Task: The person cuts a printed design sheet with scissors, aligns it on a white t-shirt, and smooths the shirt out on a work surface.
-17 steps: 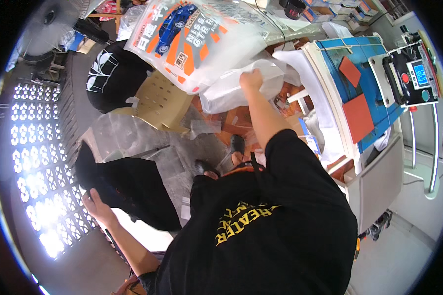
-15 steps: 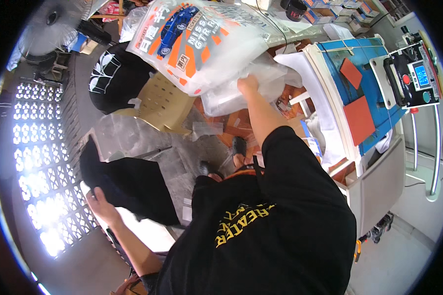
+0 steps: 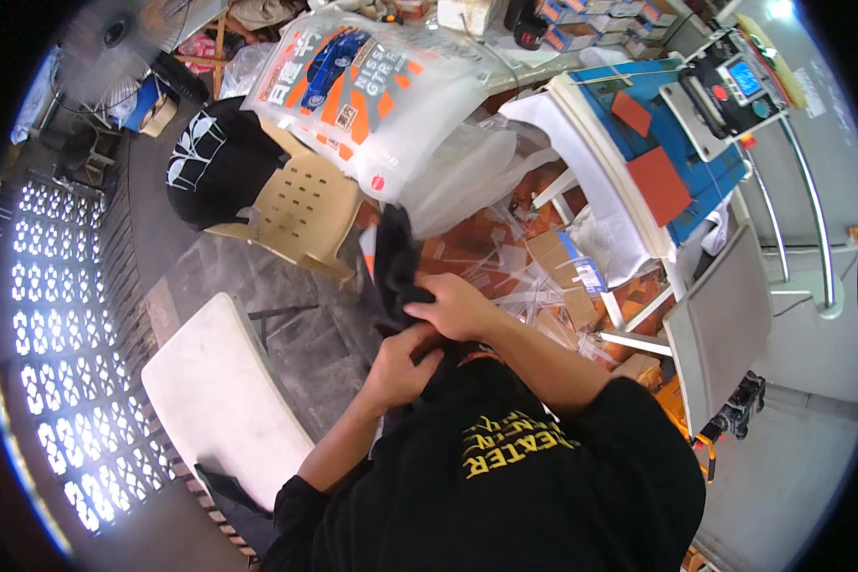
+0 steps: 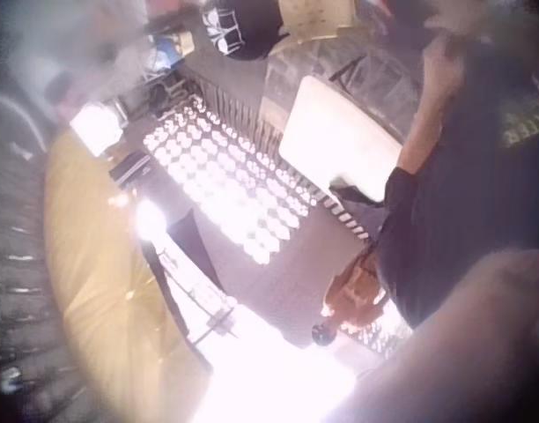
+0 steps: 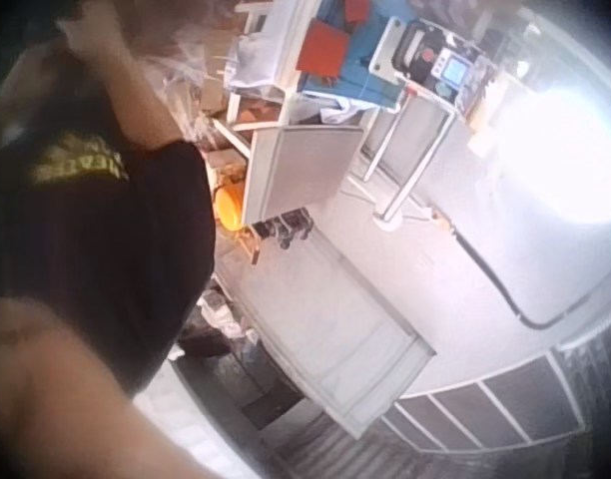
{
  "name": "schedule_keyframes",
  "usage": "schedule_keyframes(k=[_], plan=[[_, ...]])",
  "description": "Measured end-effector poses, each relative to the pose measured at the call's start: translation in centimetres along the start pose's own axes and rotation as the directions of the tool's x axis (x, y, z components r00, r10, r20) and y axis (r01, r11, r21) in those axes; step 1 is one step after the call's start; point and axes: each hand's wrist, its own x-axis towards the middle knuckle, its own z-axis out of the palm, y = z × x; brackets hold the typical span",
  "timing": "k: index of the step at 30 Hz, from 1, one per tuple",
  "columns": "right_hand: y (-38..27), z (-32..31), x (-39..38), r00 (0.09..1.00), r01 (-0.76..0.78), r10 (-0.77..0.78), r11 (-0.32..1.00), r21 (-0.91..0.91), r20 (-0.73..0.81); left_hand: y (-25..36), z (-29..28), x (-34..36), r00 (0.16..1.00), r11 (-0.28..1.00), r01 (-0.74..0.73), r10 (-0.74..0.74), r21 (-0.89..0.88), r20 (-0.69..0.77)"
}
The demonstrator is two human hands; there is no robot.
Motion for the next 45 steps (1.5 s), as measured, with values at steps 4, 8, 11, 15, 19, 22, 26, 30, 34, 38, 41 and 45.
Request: schedule_keyframes(k=[4,8,11,15,19,22,26,30,34,38,41,45], plan=[[-2.2,-2.5,-8.9,0.997,0.024,-0.041,0.968,-0.249,-0.061,0.3,-3.7,2.3,0.956,0.914,-0.176,0.247,0.365,-0.157],[-12.2,-5.5,-16.6,0.984,0.053,0.026,0.9,-0.433,0.176,1.7,4.8,8.5,0.481,0.438,-0.852,0.44,0.286,0.758],[-14.7,-8.8,-24.8,0.991,-0.075,-0.008,0.807,-0.586,-0.137,4.8,10.2,10.6,0.31,0.566,-0.824,0.457,-0.003,0.834],[-16.5,-9.7,-35.2,0.709,-0.328,-0.217,0.741,-0.586,-0.671,7.3,14.4,12.3,0.235,0.766,-0.614,0.406,-0.188,0.883],[-16.6,-8.1,-42.4,0.38,-0.319,-0.446,0.758,-0.568,-0.81,5.3,26.3,9.3,0.062,0.661,-0.71,0.404,-0.244,0.913],[-15.7,-9.5,-46.7,0.277,-0.56,-0.472,0.628,-0.54,-0.837,2.1,32.3,10.8,0.134,0.636,-0.737,0.468,-0.228,0.873],[-8.7,-11.9,-56.2,0.058,-0.774,-0.288,0.592,-0.225,-0.956,9.1,32.9,12.9,0.338,0.715,-0.69,0.457,-0.115,0.823],[0.2,-15.7,-62.5,-0.176,-0.877,-0.175,0.474,0.074,-0.969,13.8,34.8,13.4,0.233,0.277,-0.939,0.077,0.204,0.969],[8.4,-17.8,-67.9,-0.424,-0.717,-0.103,0.645,0.264,-0.9,17.3,39.9,16.6,0.289,0.413,-0.908,0.491,0.072,0.822],[4.5,-27.0,-70.9,-0.39,-0.854,-0.275,0.464,0.234,-0.879,25.1,47.1,19.6,0.517,0.626,-0.777,0.573,0.068,0.636],[2.1,-38.3,-73.0,-0.307,-0.868,-0.389,0.488,0.088,-0.868,28.4,55.4,24.3,0.756,0.825,-0.565,0.504,0.027,0.418],[5.1,-54.8,-73.5,-0.182,-0.904,-0.294,0.425,0.042,-0.938,29.2,66.6,35.5,0.747,0.715,-0.64,0.493,0.282,0.445]])
